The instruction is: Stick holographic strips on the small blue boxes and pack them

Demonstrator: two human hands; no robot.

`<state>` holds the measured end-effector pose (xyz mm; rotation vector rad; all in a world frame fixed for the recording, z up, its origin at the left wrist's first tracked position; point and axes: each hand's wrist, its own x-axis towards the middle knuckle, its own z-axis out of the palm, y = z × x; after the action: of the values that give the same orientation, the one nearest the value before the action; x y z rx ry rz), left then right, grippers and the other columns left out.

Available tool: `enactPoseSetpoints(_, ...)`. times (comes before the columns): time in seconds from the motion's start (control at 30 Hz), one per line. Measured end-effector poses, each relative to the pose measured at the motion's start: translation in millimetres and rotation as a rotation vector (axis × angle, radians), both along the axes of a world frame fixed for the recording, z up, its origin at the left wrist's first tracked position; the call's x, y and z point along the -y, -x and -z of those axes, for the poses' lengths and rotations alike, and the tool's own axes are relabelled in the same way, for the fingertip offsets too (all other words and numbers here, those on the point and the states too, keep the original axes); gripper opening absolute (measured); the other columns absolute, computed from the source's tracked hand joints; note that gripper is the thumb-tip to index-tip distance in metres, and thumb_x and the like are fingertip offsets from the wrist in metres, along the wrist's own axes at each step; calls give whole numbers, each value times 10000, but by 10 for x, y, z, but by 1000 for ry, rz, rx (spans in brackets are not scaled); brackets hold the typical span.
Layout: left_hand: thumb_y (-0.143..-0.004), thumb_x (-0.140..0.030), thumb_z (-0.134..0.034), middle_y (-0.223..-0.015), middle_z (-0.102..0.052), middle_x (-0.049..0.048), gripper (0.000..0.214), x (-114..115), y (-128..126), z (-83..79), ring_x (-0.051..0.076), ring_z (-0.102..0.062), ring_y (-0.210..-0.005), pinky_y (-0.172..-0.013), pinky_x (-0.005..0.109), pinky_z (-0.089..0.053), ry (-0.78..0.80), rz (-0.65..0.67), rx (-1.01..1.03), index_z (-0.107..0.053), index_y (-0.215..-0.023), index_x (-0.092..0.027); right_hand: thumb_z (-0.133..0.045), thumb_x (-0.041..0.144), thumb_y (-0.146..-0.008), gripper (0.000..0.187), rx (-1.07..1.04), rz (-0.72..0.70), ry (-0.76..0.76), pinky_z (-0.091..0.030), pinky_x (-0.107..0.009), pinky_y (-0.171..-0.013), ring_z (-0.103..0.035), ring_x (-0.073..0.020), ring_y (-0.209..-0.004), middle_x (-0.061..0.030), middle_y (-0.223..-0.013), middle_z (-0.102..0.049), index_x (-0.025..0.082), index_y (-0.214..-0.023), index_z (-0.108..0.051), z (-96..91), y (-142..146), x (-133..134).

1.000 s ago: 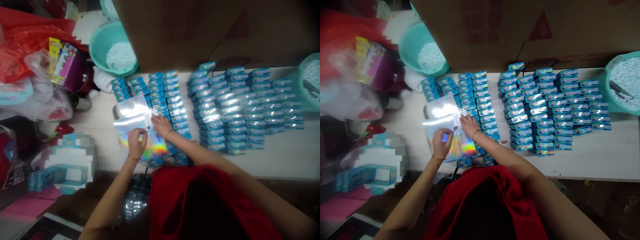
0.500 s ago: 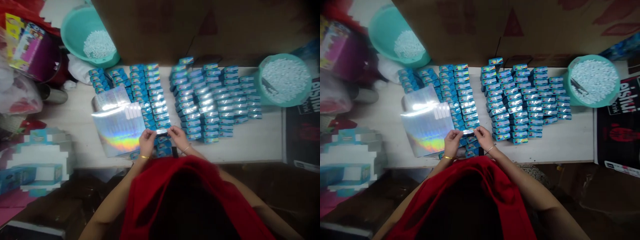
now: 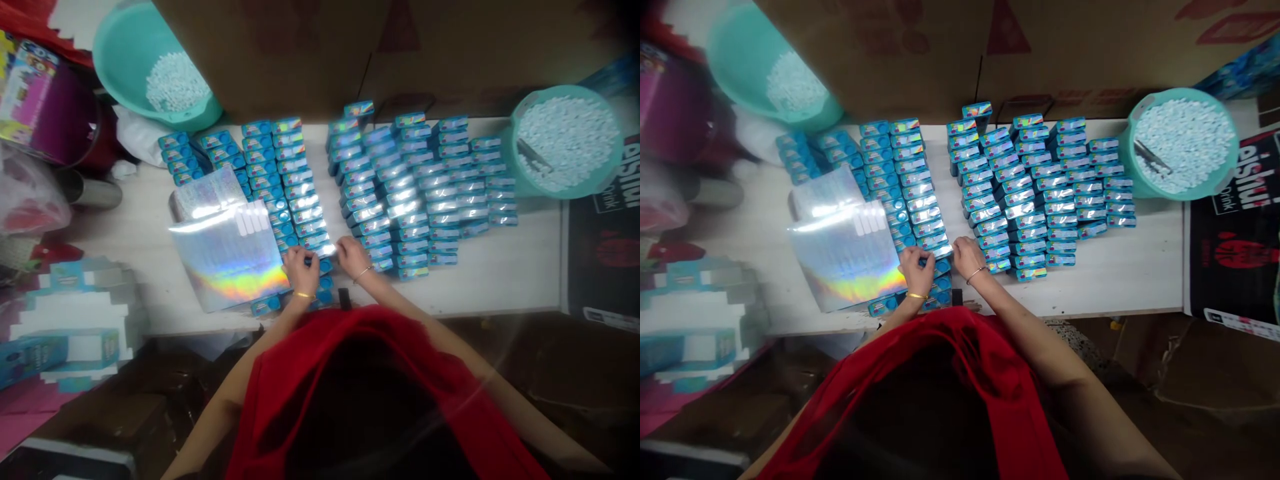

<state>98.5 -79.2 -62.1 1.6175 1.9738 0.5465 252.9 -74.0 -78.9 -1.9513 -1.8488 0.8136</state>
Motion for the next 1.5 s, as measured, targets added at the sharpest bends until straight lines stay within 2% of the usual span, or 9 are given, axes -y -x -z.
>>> enactPoseSetpoints(0.17, -806, -270, -566, -1037, -570, 79, 87, -28, -41, -7, 283, -494, -1015, -815, 408, -369, 49, 56, -91, -580, -739, -216, -384, 229, -906, 225, -31, 1, 50, -435, -344, -785, -550, -244, -831, -106, -821, -596, 179, -821, -586, 92, 18, -18)
enactPoseSetpoints(0.3, -831, -289, -538, -1088, -566, 105, 152, -15, 31, -43, 292, -486, -1037, -816, 412, -375, 48, 88, -114, -605, -947, -217, -383, 184, -878, 317, -138, 144, -5, -463, -363, -823, -550, -237, -859, -112, -900, -580, 125, -1136, -558, 115, 58, 88)
enactPoseSetpoints(0.43, -867, -191, -448, -1276, -528, 117, 379, 79, 179, -60, 300, -462, -1121, -842, 431, -357, 39, 340, -181, -563, -1220, -268, -328, 114, -853, 420, -202, 138, -38, -476, -349, -838, -546, -219, -914, -115, -992, -526, 138, -1196, -570, 118, 103, 272)
enactPoseSetpoints(0.6, -850, -148, -451, -1408, -462, 92, 436, 92, 282, -40, 320, -446, -1168, -869, 474, -357, 70, 596, -247, -565, -1241, -304, -383, 31, -750, 525, -31, -66, 188, -459, -324, -834, -533, -220, -891, -99, -927, -551, 131, -1228, -577, 93, 92, 304)
enactPoseSetpoints(0.73, -884, -168, -418, -1215, -588, 114, 350, -341, 634, -88, 244, -525, -1099, -889, 401, -413, -50, 594, -45, -584, -1185, -230, -400, 60, -797, 491, 143, -49, 178, -442, -345, -856, -532, -248, -952, -157, -1075, -570, 68, -1272, -525, -156, 162, 51)
enactPoseSetpoints(0.87, -900, -198, -395, -1057, -621, 118, 296, -1070, 1382, -144, 223, -570, -978, -914, 378, -427, -213, 297, -105, -574, -1133, -161, -337, 159, -923, 398, 109, -172, -70, -390, -380, -960, -483, -270, -1128, -148, -1227, -564, 121, -1260, -544, -452, 655, -408)
enactPoseSetpoints(1.03, -887, -211, -416, -985, -600, 115, 249, -1617, 2024, -39, 240, -556, -926, -851, 370, -440, -123, 382, -346, -636, -996, -173, -416, 184, -923, 477, 96, -472, -68, -278, -465, -1081, -274, -289, -1379, -119, -1492, -365, 122, -1396, -410, -308, 1578, -939)
enactPoseSetpoints(1.2, -931, -270, -385, -936, -611, 85, 285, -1594, 2121, 115, 222, -540, -879, -807, 344, -425, -124, 536, -414, -654, -1005, -215, -455, 220, -920, 529, 155, -519, 29, -235, -526, -1100, -221, -325, -1408, -130, -1545, -241, 109, -1428, -356, -14, 1906, -1054)
enactPoseSetpoints(1.5, -924, -263, -424, -1059, -624, 111, 234, -1300, 2131, 43, 235, -534, -966, -835, 366, -410, -224, 546, -302, -640, -985, -196, -454, 242, -922, 540, 173, -519, 7, -241, -532, -1096, -241, -331, -1398, -123, -1544, -246, 116, -1436, -349, -9, 1885, -1031)
